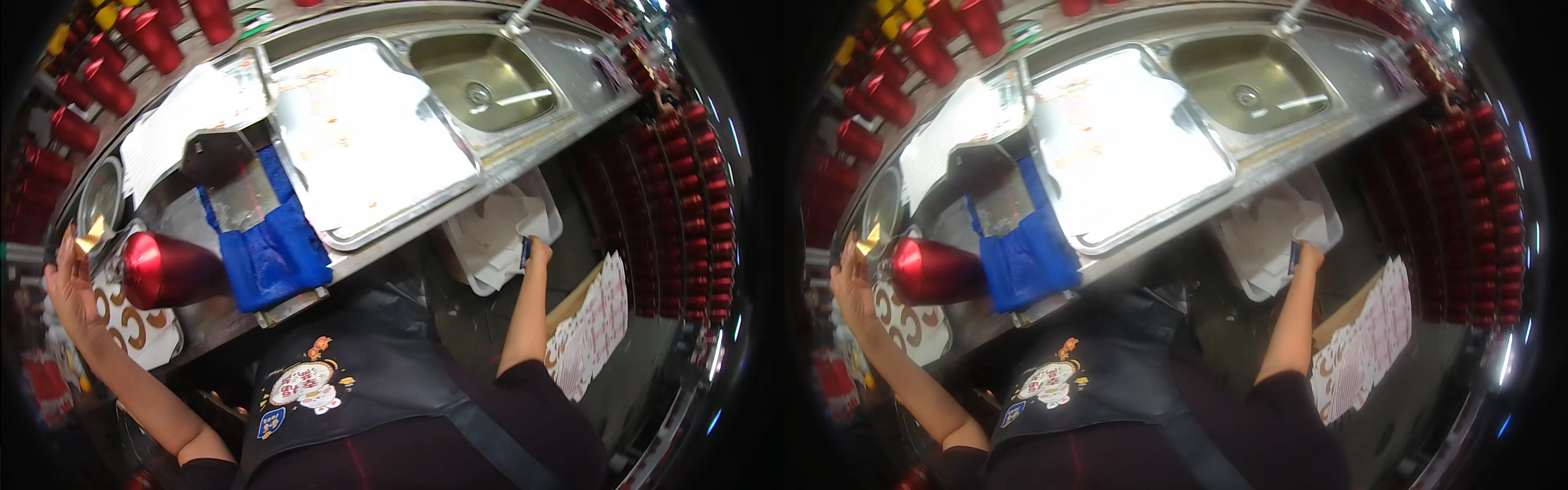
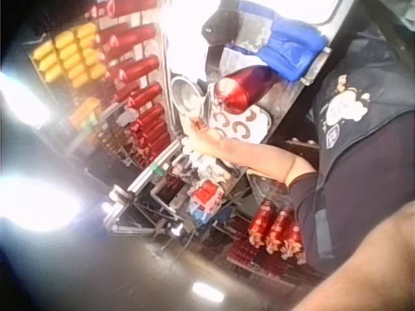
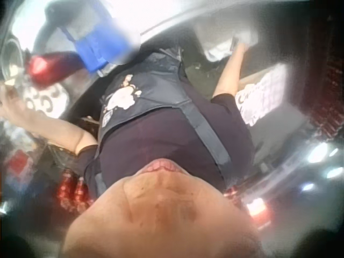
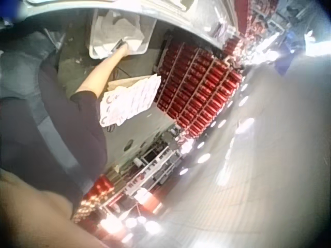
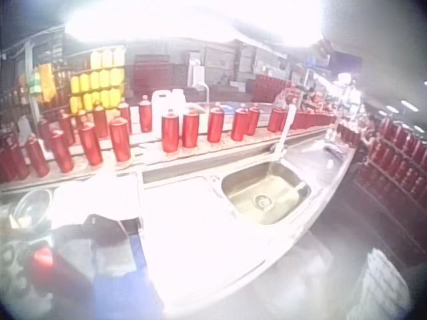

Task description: The person applies gold crescent-shaped stickers to the necks of red cylindrical cans, then wipes the cans with a blue cloth. The person also handles sheets of printed labels and places them on a tray.

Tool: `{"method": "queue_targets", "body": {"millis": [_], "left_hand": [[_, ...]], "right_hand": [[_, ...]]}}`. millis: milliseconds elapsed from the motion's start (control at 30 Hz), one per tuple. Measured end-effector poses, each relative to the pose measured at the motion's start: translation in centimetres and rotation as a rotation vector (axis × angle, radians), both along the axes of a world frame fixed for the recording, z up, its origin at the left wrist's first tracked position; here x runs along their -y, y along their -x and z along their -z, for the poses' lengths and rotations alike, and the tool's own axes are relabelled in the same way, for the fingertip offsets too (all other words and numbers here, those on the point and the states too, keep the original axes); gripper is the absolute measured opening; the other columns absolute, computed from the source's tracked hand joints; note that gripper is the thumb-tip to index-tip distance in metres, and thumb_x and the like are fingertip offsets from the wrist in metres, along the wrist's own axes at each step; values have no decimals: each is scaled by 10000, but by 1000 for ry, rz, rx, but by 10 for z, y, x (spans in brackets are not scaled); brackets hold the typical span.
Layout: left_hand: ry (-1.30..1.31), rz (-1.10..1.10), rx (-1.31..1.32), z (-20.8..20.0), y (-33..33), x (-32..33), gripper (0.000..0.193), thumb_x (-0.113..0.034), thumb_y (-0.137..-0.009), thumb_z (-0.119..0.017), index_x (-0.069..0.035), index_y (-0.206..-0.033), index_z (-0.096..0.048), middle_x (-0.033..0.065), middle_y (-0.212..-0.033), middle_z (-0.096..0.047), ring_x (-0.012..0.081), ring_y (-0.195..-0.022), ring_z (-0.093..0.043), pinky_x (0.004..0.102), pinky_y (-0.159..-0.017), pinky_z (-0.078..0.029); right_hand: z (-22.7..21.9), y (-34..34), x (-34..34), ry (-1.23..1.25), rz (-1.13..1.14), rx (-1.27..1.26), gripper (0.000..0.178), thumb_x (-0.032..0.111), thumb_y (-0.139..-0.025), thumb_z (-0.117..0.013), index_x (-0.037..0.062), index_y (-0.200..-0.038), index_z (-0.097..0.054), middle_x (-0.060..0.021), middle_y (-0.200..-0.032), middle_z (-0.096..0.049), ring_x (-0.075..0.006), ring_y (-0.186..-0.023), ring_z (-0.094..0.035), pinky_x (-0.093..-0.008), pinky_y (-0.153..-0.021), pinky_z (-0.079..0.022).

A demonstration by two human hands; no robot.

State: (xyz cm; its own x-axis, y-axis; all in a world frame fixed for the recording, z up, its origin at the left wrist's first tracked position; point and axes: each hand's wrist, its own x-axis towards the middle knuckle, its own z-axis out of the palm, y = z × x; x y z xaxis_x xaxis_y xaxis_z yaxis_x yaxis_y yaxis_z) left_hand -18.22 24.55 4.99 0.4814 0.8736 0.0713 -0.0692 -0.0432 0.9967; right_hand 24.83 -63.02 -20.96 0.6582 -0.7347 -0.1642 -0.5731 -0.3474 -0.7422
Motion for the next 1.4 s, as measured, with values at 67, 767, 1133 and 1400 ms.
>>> {"method": "queue_targets", "body": {"millis": [67, 767, 1133, 1400], "left_hand": [[13, -169, -78, -23, -14, 25, 282, -56, -914, -711, -33, -1075, -480, 133, -1239, -660, 137, -1042, -654, 244, -830, -537], [64, 40, 281, -40, -83, 284, 524, 54, -958, -572, 27, -1427, -339, 193, -1399, -512, 240, -1060, -694, 294, -814, -604], [-324, -94, 192, -7, -63, 292, 322, 60, -915, -661, 20, -1218, -558, 119, -1132, -667, 167, -983, -678, 300, -882, -548], [-161, -288, 281, -10, -64, 277, 244, 52, -896, -685, -9, -1101, -566, 67, -972, -664, 114, -853, -660, 255, -776, -538]], "right_hand": [[-54, -14, -52, 108, -246, 131, 272, 139, -775, -763, -31, -982, -713, -72, -904, -704, -163, -788, -634, -340, -719, -519], [-289, 221, -496, -1378, -1573, -394, 547, 160, -963, -546, 8, -1476, -433, -24, -818, -637, -66, -439, -413, -200, -463, -362], [-278, 223, -512, -1080, -1677, 225, 269, -31, -913, -681, -15, -1175, -626, -35, -1005, -656, -73, -928, -600, -214, -813, -471], [-276, 206, -546, -833, -1979, 598, 535, -78, -861, -693, -60, -1369, -527, -116, -1185, -658, -107, -948, -633, -222, -813, -492]]}}
